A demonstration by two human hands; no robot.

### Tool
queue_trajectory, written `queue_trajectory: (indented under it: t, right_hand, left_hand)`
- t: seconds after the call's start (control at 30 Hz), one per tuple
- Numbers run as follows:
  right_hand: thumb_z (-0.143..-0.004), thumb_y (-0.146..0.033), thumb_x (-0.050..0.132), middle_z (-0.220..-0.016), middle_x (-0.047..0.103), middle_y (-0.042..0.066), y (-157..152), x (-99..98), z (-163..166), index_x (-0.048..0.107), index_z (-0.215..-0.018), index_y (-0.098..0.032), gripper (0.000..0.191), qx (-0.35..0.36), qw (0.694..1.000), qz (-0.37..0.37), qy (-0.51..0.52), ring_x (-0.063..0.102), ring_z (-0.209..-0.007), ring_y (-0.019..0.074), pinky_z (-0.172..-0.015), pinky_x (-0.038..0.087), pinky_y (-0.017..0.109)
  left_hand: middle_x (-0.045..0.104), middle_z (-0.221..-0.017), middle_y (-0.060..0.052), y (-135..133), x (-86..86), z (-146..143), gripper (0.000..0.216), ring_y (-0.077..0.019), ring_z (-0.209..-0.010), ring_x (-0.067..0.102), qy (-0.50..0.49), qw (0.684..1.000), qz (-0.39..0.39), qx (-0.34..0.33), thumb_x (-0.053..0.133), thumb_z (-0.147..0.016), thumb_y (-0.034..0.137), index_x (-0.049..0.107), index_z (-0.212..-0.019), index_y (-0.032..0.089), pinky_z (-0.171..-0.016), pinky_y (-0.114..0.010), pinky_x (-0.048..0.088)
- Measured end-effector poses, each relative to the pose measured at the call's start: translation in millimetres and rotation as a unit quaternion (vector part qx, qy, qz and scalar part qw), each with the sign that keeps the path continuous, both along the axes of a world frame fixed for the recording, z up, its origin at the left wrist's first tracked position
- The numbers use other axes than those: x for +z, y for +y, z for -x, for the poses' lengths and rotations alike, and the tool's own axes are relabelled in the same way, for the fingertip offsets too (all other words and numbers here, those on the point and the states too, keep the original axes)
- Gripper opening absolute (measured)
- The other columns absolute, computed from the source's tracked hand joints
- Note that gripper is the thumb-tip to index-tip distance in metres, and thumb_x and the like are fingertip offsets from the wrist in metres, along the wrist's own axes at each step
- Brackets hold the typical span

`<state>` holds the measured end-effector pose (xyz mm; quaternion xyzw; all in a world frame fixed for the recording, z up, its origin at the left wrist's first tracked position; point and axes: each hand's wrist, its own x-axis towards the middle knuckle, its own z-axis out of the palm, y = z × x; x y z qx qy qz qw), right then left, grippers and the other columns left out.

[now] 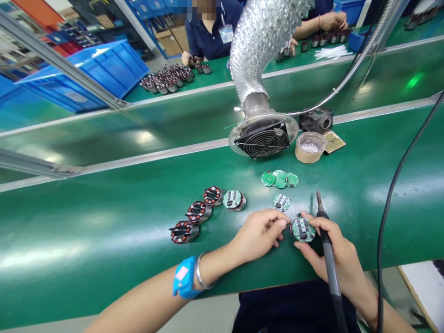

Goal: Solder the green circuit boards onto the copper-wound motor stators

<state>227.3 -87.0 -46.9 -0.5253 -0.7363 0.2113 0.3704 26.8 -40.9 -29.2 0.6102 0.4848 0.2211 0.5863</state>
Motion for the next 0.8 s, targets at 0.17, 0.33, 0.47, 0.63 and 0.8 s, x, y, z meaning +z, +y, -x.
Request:
queue_trajectory:
  t: [0.17, 0.33, 0.47, 0.63, 0.8]
  right_hand:
    - [-0.085, -0.025, 0.066, -0.122, 0.067, 0.011, 0, -2.3, -2, 0.045, -0.12, -0.022, 0.041, 0.0, 1.0, -0.007, -0.005, 0.069, -0.104, 0.023, -0.083, 0.061, 0.031]
    - [-0.085, -0.026, 0.066, -0.121, 0.067, 0.012, 1, -2.8, -2, 0.046, -0.119, -0.021, 0.04, 0.001, 1.0, -0.014, -0.013, 0.07, -0.102, 0.0234, -0.081, 0.061, 0.03]
    - [-0.085, -0.025, 0.066, -0.121, 0.067, 0.012, 2, -0.6, -2, 0.046, -0.119, -0.022, 0.039, 0.01, 1.0, -0.013, -0.005, 0.07, -0.102, 0.0226, -0.082, 0.061, 0.029]
    - [-0.086, -0.026, 0.065, -0.12, 0.068, 0.011, 2, -0.6, -2, 0.046, -0.119, -0.022, 0.038, 0.015, 1.0, -0.016, -0.002, 0.07, -0.101, 0.0236, -0.081, 0.062, 0.031]
    - [-0.086, -0.026, 0.064, -0.123, 0.066, 0.011, 1, -2.4, -3, 0.046, -0.12, -0.024, 0.039, 0.01, 1.0, -0.011, -0.002, 0.07, -0.103, 0.0242, -0.082, 0.062, 0.032]
  left_hand:
    - [0.061, -0.061, -0.001, 22, 11.4, -8, 0.033, -0.0095, -0.04, 0.056, -0.07, 0.926, 0.369, 0.033, 0.061, -0.083, 0.044, 0.054, -0.073, 0.013, -0.035, -0.019, 0.045]
    - [0.058, -0.061, 0.001, 22, 14.0, -12, 0.021, -0.007, -0.039, 0.052, -0.045, 0.934, 0.354, 0.016, 0.057, -0.085, 0.032, 0.054, -0.075, 0.014, -0.036, -0.018, 0.045]
    - [0.058, -0.07, 0.0, 11, 3.0, -9, 0.013, -0.0093, -0.052, 0.055, 0.003, 0.999, 0.002, -0.046, 0.047, -0.089, 0.025, 0.051, -0.081, 0.017, -0.051, -0.022, 0.05]
    - [0.056, -0.077, -0.001, 10, -9.5, -13, 0.016, -0.0088, -0.056, 0.055, -0.033, 0.984, -0.173, -0.035, 0.043, -0.093, 0.026, 0.053, -0.083, 0.017, -0.054, -0.02, 0.05]
    - [0.057, -0.066, 0.002, -2, -3.1, -19, 0.021, -0.0097, -0.054, 0.059, -0.095, 0.991, 0.02, 0.089, 0.053, -0.092, 0.037, 0.052, -0.086, 0.016, -0.053, -0.02, 0.052]
